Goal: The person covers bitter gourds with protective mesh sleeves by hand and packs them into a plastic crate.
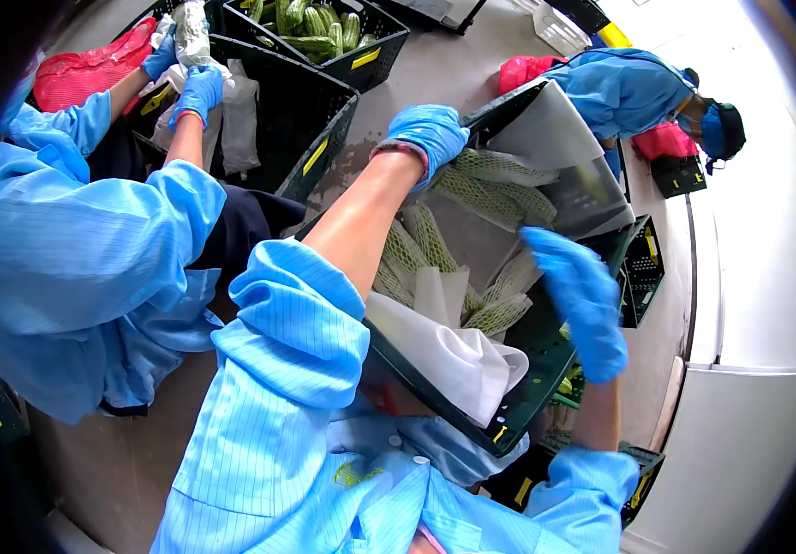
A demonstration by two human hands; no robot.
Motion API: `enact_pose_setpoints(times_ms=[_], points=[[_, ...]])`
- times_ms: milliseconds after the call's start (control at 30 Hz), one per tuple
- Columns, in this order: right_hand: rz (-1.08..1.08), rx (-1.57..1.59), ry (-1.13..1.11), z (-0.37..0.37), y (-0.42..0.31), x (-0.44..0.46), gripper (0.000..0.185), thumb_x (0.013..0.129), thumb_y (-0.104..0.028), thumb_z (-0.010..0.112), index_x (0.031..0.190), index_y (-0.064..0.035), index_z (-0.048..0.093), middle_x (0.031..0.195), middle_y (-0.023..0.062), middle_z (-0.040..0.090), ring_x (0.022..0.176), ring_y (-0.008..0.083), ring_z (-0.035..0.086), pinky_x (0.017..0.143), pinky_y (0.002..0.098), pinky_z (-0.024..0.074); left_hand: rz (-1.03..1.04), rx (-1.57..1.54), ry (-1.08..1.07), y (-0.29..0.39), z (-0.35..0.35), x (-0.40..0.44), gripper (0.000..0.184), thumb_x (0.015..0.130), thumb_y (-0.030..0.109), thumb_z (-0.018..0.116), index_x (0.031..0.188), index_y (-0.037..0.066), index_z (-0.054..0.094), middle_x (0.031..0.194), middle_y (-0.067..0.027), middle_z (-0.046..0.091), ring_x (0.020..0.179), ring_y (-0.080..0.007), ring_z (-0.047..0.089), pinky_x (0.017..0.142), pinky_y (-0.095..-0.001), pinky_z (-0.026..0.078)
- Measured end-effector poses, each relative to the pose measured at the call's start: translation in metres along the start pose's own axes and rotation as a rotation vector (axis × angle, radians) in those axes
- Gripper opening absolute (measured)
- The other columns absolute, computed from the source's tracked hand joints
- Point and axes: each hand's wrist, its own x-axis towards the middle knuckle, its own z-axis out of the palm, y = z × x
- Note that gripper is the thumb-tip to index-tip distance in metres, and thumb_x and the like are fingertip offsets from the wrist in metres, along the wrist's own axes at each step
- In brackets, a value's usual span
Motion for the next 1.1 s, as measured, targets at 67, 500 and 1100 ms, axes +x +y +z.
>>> enact_pose_setpoints(times_ms=[67, 500, 1100], points=[[-0.171, -0.204, -0.237, 0.038, 0.009, 0.028, 0.035, 0.097, -0.026, 0.057, 0.126, -0.0093, 0.062, 0.124, 0.0174, 0.062, 0.119, 0.0313, 0.057, 0.100, 0.0394, 0.0440, -0.011, -0.005, -0.009, 0.001, -0.001, -0.001, 0.041, 0.091, 0.040, 0.050, 0.101, 0.005, 0.068, 0.104, -0.0208, 0.067, 0.099, -0.0387, 0.063, 0.088, -0.0465, 0.049], [0.340, -0.474, -0.348, 0.175, 0.195, 0.098, 0.076, 0.081, -0.053, 0.064, 0.129, 0.0041, 0.054, 0.125, 0.0271, 0.059, 0.116, 0.0399, 0.058, 0.099, 0.0421, 0.0450, -0.031, -0.060, -0.005, 0.003, -0.003, -0.001, 0.036, 0.090, 0.035, 0.052, 0.100, 0.005, 0.070, 0.101, -0.0211, 0.068, 0.096, -0.0387, 0.065, 0.087, -0.0476, 0.050], [0.275, -0.250, -0.175, 0.179, 0.216, 0.117, 0.065, 0.069, -0.040, 0.079, 0.116, 0.0009, 0.062, 0.110, 0.0224, 0.068, 0.105, 0.0362, 0.065, 0.087, 0.0414, 0.0514, -0.063, -0.115, 0.031, 0.000, 0.008, 0.004, 0.032, 0.088, 0.032, 0.055, 0.096, 0.007, 0.073, 0.094, -0.0192, 0.070, 0.090, -0.0364, 0.068, 0.082, -0.0456, 0.053]])
